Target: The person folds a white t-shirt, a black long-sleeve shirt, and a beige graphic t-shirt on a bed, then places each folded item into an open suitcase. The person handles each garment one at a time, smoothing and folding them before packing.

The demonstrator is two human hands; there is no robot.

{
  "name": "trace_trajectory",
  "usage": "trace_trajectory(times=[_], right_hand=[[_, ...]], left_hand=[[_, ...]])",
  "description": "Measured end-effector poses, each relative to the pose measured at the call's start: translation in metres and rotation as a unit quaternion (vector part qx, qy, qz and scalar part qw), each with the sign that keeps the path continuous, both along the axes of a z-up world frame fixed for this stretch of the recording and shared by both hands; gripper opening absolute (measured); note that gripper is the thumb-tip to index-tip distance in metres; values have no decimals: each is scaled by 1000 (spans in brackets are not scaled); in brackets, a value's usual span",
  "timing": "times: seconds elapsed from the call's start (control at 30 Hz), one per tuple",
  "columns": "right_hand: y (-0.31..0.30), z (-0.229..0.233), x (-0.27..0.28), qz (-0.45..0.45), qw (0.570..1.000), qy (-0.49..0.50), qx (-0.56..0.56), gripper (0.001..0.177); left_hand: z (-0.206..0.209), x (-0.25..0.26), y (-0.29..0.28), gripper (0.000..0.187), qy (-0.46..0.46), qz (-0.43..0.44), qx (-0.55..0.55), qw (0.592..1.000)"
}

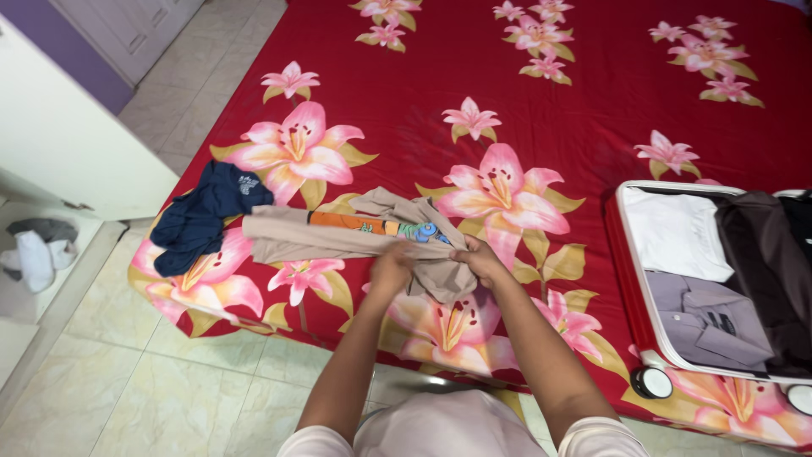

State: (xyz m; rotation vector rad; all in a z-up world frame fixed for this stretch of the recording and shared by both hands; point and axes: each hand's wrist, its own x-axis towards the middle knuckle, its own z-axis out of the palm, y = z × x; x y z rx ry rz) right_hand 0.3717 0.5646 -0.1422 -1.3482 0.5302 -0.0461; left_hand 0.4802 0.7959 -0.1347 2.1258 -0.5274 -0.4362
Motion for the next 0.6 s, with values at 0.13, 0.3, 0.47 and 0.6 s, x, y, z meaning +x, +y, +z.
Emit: trace_trajectory(times=[0.13,0.3,0.47,0.6], right_hand=[[-25,11,-23,-66,996,-2,67,33],[-57,36,-44,-178,970,-115,122,30],[-62,80,-15,-224,952,-74,195,31],[-54,138,34,-211,923,-241,213,34]], left_hand=[[1,35,21,82,-219,71,130,964],[-23,58,59,41,-192,146,195,951],[-32,115,70,32,-179,203,35,962],[26,164,61,13,-12,204,-418,885]])
